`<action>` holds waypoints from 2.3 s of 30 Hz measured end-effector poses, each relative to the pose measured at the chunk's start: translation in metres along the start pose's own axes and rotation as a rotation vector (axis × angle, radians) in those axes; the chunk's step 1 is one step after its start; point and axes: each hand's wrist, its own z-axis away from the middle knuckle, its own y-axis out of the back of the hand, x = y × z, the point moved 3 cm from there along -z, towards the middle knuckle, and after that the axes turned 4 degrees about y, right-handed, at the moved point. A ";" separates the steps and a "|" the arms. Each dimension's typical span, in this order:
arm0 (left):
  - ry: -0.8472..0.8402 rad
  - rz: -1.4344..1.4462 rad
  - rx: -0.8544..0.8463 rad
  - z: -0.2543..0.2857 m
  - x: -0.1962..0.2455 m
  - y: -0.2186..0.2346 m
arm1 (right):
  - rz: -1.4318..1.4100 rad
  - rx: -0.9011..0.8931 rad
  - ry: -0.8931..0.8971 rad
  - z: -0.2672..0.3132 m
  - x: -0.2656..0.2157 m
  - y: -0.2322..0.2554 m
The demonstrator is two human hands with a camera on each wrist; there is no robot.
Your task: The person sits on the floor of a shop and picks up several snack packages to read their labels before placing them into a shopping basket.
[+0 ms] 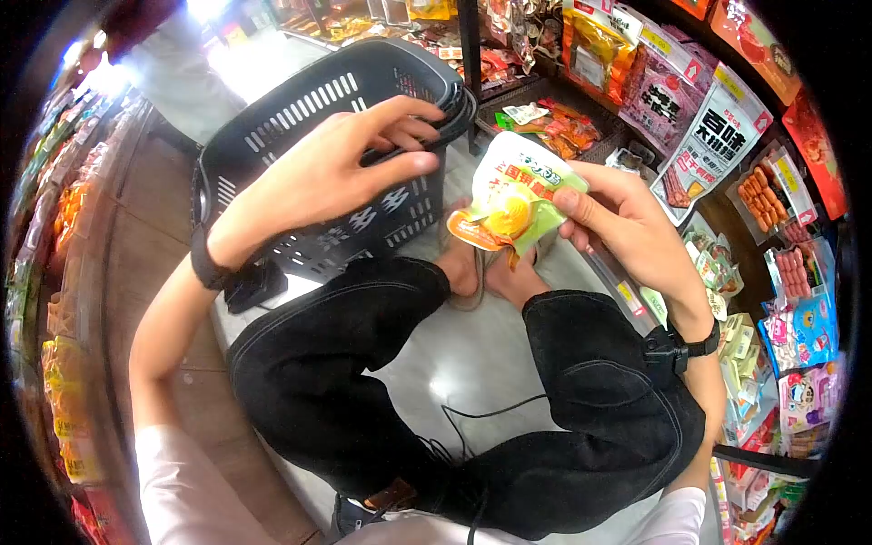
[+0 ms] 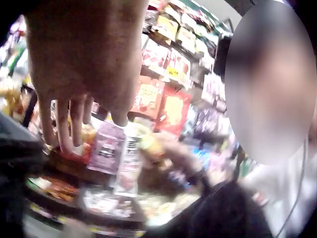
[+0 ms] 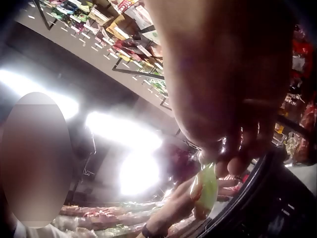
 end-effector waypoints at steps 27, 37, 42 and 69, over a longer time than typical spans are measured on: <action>-0.311 0.144 -0.029 -0.015 0.013 -0.011 | 0.253 0.230 -0.621 0.019 0.197 0.190; -0.356 0.255 -0.577 -0.035 0.031 -0.086 | 0.601 0.230 -0.620 0.045 0.352 0.198; -0.373 0.479 -0.518 -0.052 0.007 -0.139 | 0.516 0.183 -0.714 0.046 0.342 0.194; -0.091 0.578 -0.140 -0.040 0.006 -0.100 | 0.276 0.070 -0.036 -0.036 0.043 0.095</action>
